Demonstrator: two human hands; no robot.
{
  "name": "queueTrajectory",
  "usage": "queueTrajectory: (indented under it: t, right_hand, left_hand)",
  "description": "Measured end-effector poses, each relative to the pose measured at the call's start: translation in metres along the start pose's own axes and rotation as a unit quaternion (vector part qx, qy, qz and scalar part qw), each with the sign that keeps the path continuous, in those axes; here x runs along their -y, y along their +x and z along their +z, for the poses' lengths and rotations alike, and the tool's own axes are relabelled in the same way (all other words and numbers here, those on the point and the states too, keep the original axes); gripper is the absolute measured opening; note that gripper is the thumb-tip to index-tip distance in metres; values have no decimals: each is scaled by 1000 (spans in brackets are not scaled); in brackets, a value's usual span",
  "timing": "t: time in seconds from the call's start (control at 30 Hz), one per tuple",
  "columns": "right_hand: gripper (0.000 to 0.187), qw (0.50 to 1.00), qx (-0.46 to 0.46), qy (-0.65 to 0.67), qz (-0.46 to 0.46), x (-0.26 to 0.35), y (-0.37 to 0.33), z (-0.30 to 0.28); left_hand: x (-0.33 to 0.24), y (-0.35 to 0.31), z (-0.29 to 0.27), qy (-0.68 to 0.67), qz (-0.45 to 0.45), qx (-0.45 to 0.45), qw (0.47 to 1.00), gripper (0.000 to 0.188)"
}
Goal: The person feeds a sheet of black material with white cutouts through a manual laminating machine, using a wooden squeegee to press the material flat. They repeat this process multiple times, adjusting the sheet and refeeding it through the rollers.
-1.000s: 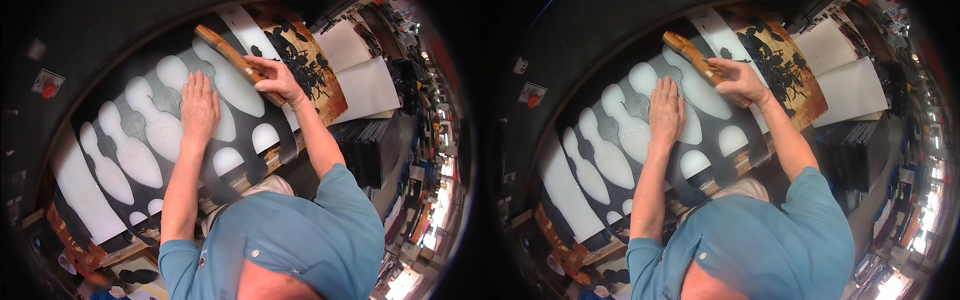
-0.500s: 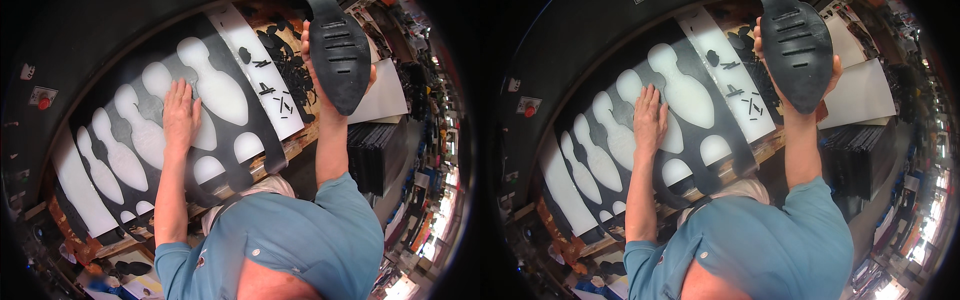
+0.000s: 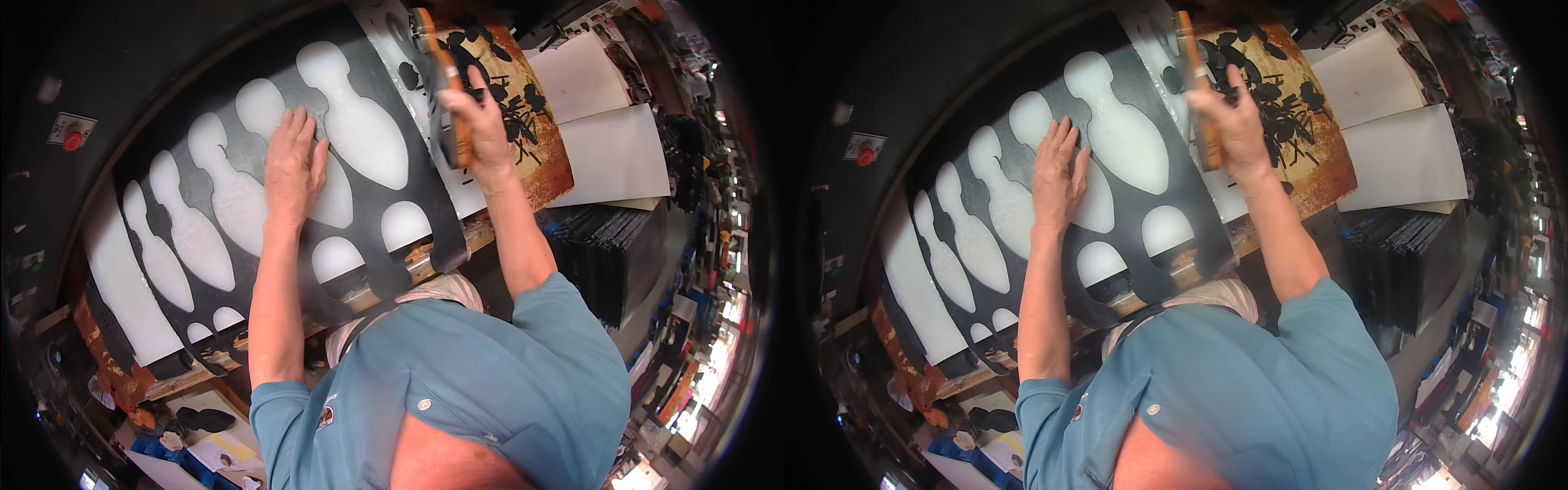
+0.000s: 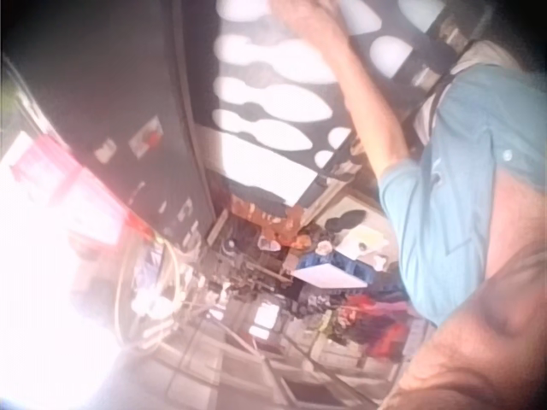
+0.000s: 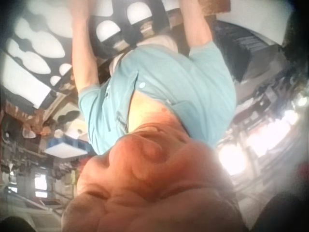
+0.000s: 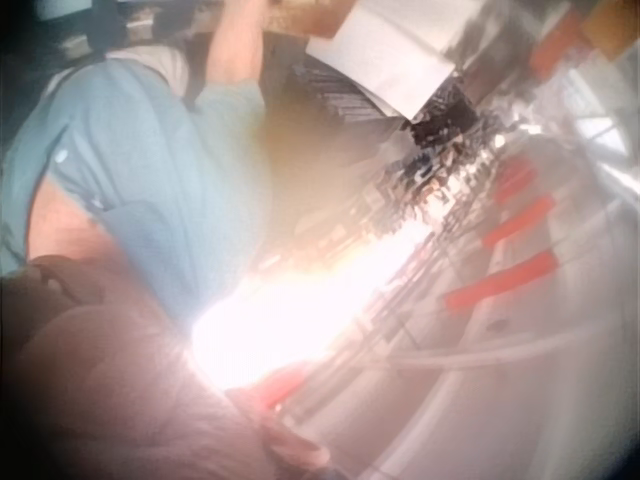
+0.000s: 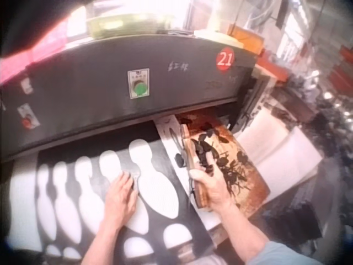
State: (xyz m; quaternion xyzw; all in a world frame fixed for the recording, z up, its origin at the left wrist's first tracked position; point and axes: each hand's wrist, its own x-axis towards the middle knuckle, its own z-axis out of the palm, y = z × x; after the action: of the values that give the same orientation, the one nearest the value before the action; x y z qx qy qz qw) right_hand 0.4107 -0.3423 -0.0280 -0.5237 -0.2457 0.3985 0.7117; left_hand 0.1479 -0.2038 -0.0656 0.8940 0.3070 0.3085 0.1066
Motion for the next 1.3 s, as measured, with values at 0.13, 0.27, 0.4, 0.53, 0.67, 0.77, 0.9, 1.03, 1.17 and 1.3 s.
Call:
queueTrajectory:
  t: [0.13,0.27,0.4,0.53,0.67,0.77,0.9,1.03,1.17,1.3]
  right_hand:
    - [106,858,2,-462,-224,-29,-13,34]
    - [61,811,-7,-516,-276,-50,-6,24]
    - [29,853,25,-438,-282,-57,25,-13]
    - [23,822,-69,-498,-267,-44,43,-45]
    - [49,724,-146,-622,-261,-16,28,-47]
    - [69,725,-57,-595,-342,-18,8,-15]
    - [106,771,15,-603,-204,-45,-13,28]
    - [112,773,39,-608,-180,-51,-7,28]
    - [105,782,54,-596,-177,-42,3,30]
    - [92,823,47,-545,-149,-25,1,41]
  left_hand:
    - [0,0,-1,-11,-2,-1,1000,36]
    - [1,-2,0,-5,3,3,1000,36]
    - [3,-2,1,-4,5,5,1000,36]
    - [4,-2,1,-9,8,6,1000,35]
    - [4,-5,2,-10,-2,3,1000,35]
    - [6,-4,3,-18,-11,4,1000,35]
    - [-7,2,-13,-159,-92,-13,983,39]
    - [-68,-9,-66,-314,-7,-134,940,52]
    - [-149,-52,-148,-699,108,26,707,100]
    - [-185,-82,-164,-763,240,154,581,99]
